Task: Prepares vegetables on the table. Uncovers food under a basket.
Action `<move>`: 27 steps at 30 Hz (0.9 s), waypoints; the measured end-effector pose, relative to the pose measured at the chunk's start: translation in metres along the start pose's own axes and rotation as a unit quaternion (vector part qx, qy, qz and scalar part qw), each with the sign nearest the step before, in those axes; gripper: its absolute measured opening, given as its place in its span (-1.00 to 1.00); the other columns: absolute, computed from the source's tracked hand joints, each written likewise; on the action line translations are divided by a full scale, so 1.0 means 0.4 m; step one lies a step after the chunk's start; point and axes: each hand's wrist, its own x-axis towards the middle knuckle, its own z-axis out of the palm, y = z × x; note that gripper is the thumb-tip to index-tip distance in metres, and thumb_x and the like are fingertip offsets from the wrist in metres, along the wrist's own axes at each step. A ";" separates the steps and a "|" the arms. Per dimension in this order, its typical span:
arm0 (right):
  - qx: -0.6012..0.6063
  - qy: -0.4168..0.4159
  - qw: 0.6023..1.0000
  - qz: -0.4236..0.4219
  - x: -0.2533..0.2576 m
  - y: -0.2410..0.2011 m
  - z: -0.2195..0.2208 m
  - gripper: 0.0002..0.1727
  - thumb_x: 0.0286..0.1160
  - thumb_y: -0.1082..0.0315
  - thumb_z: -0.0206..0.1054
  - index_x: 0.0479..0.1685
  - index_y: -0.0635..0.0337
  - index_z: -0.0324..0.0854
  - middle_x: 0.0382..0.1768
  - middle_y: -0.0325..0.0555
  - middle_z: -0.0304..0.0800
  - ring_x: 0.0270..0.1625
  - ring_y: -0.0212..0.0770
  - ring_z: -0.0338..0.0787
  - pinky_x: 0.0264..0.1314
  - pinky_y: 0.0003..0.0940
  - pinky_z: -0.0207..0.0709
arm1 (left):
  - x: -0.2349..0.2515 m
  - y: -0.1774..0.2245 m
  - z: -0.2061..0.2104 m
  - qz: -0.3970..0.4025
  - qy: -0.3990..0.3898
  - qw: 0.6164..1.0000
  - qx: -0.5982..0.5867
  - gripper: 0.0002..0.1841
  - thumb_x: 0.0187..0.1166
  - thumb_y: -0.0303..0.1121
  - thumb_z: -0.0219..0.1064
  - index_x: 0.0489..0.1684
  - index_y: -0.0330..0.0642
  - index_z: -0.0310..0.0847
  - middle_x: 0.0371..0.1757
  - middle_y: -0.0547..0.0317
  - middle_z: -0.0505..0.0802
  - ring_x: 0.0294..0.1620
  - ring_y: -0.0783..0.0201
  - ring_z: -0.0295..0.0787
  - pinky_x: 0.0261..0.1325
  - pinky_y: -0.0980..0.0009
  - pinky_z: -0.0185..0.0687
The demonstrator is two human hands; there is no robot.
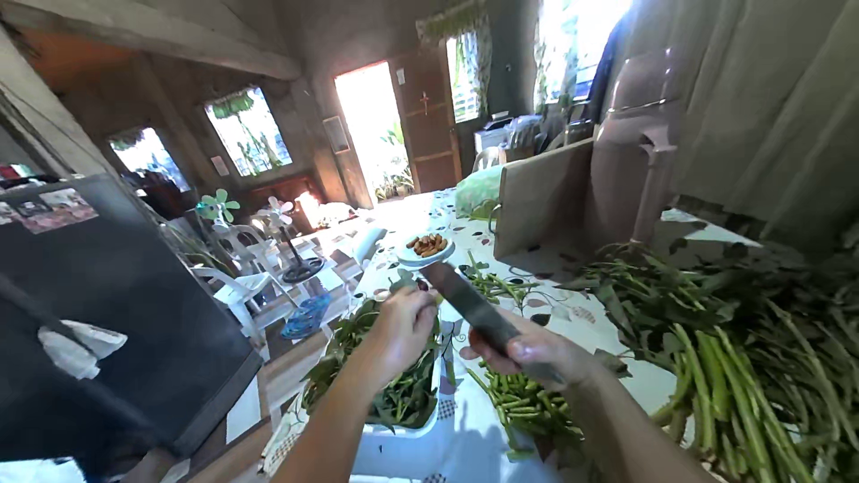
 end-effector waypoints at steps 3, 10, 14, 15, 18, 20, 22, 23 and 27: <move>-0.010 0.003 1.000 0.015 0.008 0.005 0.019 0.16 0.09 -0.40 0.49 0.68 0.05 0.07 -0.24 -0.54 0.57 -0.54 -0.70 0.38 -0.53 -0.78 0.27 | -0.020 0.006 0.031 0.034 0.006 0.999 -0.021 -0.69 0.78 -0.43 0.06 0.03 -0.41 0.75 -0.04 -0.07 0.76 -0.19 0.32 0.65 -0.03 0.46 0.58; -0.052 0.056 0.997 0.004 0.033 0.003 0.061 0.18 0.07 -0.11 0.58 0.69 0.21 -0.06 -0.26 -0.54 0.54 -0.33 -0.68 0.60 -0.20 -0.69 0.58 | -0.031 -0.017 0.050 0.016 0.062 0.997 -0.042 -0.72 0.73 -0.42 0.13 -0.06 -0.37 0.79 -0.12 -0.01 0.84 -0.18 0.37 0.72 0.00 0.46 0.62; -0.137 0.110 0.983 0.054 0.067 -0.023 0.097 0.17 -0.02 -0.01 0.57 0.72 0.24 0.02 -0.08 -0.31 0.68 -0.15 -0.59 0.71 -0.05 -0.60 0.63 | -0.065 -0.026 0.019 -0.040 0.049 0.998 0.016 -0.71 0.77 -0.35 0.13 -0.09 -0.33 0.78 -0.26 0.01 0.82 -0.26 0.27 0.72 -0.06 0.30 0.63; -0.159 0.121 0.977 0.071 0.079 -0.031 0.105 0.16 -0.02 -0.02 0.57 0.72 0.21 0.06 -0.05 -0.25 0.70 -0.11 -0.51 0.74 -0.03 -0.52 0.66 | -0.078 -0.030 0.012 -0.050 0.050 0.997 0.030 -0.70 0.79 -0.33 0.12 -0.09 -0.32 0.77 -0.28 0.01 0.81 -0.27 0.25 0.71 -0.07 0.27 0.62; -0.220 0.140 0.958 0.120 0.134 -0.040 0.132 0.06 0.05 -0.09 0.59 0.68 0.06 0.19 -0.02 -0.07 0.72 -0.06 -0.28 0.75 -0.06 -0.25 0.66 | -0.116 -0.019 -0.005 -0.114 0.049 0.988 0.092 -0.67 0.83 -0.31 0.09 -0.04 -0.34 0.76 -0.22 -0.07 0.83 -0.19 0.08 0.79 0.00 0.12 0.66; -0.252 0.139 0.947 0.146 0.183 -0.030 0.157 0.00 0.11 -0.10 0.60 0.65 0.02 0.25 0.01 0.01 0.75 0.02 -0.13 0.78 0.09 -0.06 0.66 | -0.135 0.005 -0.009 -0.197 0.042 0.972 0.124 -0.72 0.78 -0.34 0.15 0.01 -0.37 0.74 -0.12 -0.18 0.85 0.00 -0.09 0.82 0.15 -0.04 0.65; -0.277 0.152 0.935 0.164 0.232 -0.018 0.184 -0.12 0.19 -0.05 0.58 0.58 0.04 0.32 0.01 0.10 0.76 0.05 0.01 0.77 0.13 0.10 0.61 | -0.162 0.006 -0.001 -0.242 0.068 0.960 0.126 -0.68 0.80 -0.28 0.13 -0.03 -0.36 0.73 -0.16 -0.17 0.84 -0.04 -0.10 0.82 0.10 -0.08 0.65; -0.271 0.159 0.932 0.182 0.253 -0.016 0.187 -0.15 0.27 -0.03 0.57 0.58 0.05 0.30 0.02 0.14 0.75 0.05 0.04 0.77 0.13 0.12 0.61 | -0.184 -0.005 0.009 -0.238 0.099 0.958 0.123 -0.66 0.81 -0.26 0.10 -0.08 -0.34 0.74 -0.25 -0.13 0.82 -0.16 -0.06 0.81 -0.02 -0.04 0.67; -0.177 0.112 0.932 0.295 0.294 -0.027 0.161 -0.27 0.57 -0.19 0.34 0.60 -0.02 0.26 -0.40 -0.28 0.43 -0.57 -0.48 0.31 -0.55 -0.56 0.22 | -0.238 -0.073 0.027 -0.194 0.192 0.959 0.074 -0.68 0.79 -0.31 0.10 -0.11 -0.31 0.78 -0.45 0.05 0.75 -0.45 0.19 0.67 -0.28 0.19 0.62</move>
